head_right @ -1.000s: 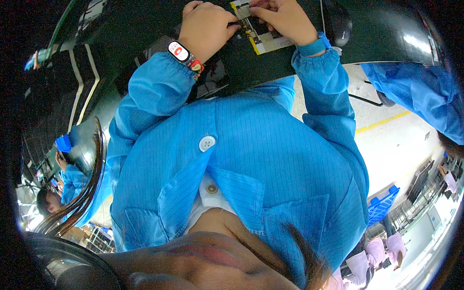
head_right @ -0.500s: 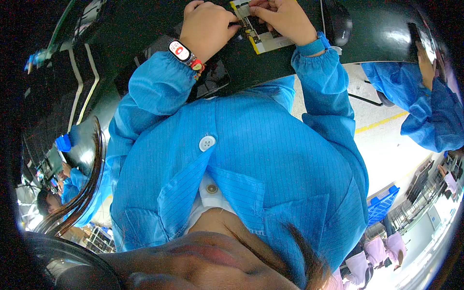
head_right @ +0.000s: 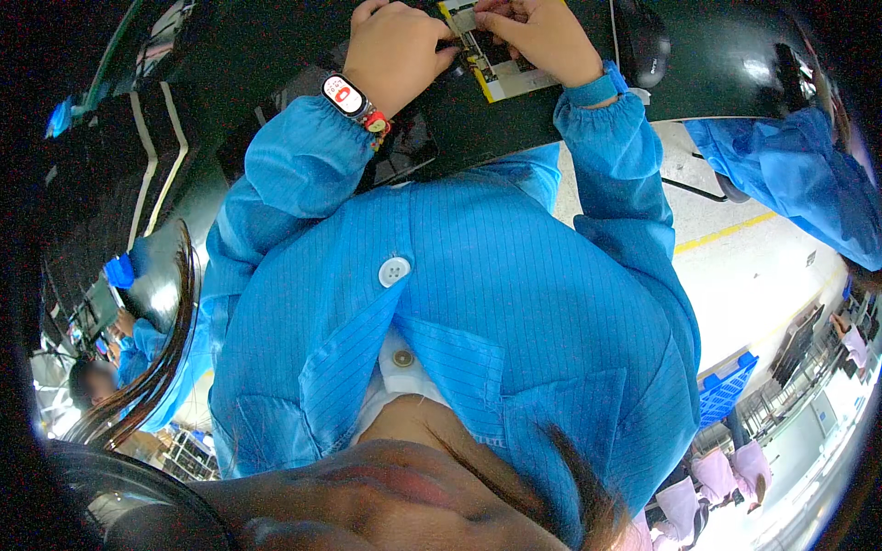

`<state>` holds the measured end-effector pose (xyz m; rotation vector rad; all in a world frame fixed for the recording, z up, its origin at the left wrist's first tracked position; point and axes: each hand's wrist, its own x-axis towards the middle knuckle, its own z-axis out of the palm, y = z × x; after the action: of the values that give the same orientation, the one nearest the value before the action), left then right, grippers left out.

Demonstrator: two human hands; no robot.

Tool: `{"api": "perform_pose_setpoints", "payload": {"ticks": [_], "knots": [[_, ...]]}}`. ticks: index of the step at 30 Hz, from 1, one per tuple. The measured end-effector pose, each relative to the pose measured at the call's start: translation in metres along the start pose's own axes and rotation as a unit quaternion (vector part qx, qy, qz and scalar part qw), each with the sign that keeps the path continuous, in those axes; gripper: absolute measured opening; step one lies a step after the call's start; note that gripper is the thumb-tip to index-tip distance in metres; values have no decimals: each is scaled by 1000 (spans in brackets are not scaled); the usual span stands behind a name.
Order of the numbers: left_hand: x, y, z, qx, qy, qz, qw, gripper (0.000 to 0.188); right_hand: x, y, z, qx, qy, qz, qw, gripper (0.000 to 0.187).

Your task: The person tests tablets by connecting cables to them, tapping their screens to navigate through display and audio diagnostic tests, and disconnecting the cables.

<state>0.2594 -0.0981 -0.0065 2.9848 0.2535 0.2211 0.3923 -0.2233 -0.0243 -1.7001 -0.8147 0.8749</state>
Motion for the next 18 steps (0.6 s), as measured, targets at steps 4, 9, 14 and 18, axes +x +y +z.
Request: {"api": "perform_pose_setpoints", "payload": {"ticks": [4, 9, 14, 18], "knots": [[0, 0, 0, 1, 5, 0, 1000, 16, 0, 1, 0, -3, 2, 1, 1000, 8], [1, 1, 0, 13, -4, 6, 1000, 16, -1, 0, 0, -5, 3, -10, 1000, 7], [2, 1, 1, 21, -12, 10, 1000, 16, 0, 2, 0, -5, 3, -6, 1000, 8], [1, -1, 3, 16, 5, 17, 1000, 16, 0, 2, 0, -16, 1, -7, 1000, 8]]}}
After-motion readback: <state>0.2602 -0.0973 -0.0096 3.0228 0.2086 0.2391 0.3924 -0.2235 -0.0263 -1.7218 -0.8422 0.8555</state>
